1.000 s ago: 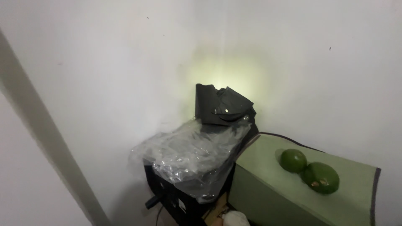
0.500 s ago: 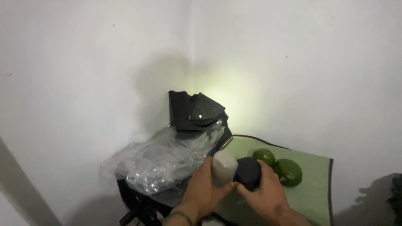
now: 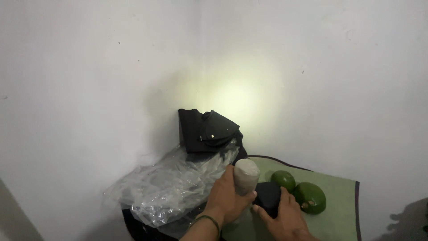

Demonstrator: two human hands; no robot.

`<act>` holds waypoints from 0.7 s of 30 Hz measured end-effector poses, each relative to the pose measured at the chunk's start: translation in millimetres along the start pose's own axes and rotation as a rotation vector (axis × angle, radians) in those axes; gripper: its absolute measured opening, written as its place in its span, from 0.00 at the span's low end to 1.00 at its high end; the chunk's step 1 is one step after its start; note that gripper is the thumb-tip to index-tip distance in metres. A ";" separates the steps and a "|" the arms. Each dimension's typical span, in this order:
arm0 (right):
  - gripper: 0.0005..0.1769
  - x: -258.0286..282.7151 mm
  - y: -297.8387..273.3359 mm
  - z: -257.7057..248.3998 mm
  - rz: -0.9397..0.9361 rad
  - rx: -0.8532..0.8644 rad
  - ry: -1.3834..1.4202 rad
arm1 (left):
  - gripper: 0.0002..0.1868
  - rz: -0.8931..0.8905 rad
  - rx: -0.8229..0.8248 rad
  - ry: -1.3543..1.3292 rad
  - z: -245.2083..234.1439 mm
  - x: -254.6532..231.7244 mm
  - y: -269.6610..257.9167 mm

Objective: Wiping the top surface of a mini-fridge and organizing various small items.

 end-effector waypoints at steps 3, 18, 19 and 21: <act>0.68 0.1 -1.1 -1.5 0.045 0.098 -0.109 | 0.32 -0.022 0.011 0.000 2.0 -2.7 3.7; 0.45 -15.8 -73.3 -156.6 -0.059 -0.357 -0.066 | 0.36 0.328 0.071 -0.012 14.6 -85.0 -10.2; 0.45 -21.2 -82.5 -171.6 -0.037 -0.362 -0.072 | 0.36 0.337 0.091 -0.022 19.6 -97.1 -15.5; 0.44 -33.1 -102.0 -200.0 -0.039 -0.371 -0.121 | 0.38 0.375 0.107 -0.005 32.8 -122.4 -26.5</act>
Point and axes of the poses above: each hand's wrist, its own y-axis towards the middle knuckle, its own z-axis out of the palm, x = y × z, the point moved 6 cm from there along y, towards the middle knuckle, and after that the axes turned 12 degrees about -y, right-handed, at the moved point
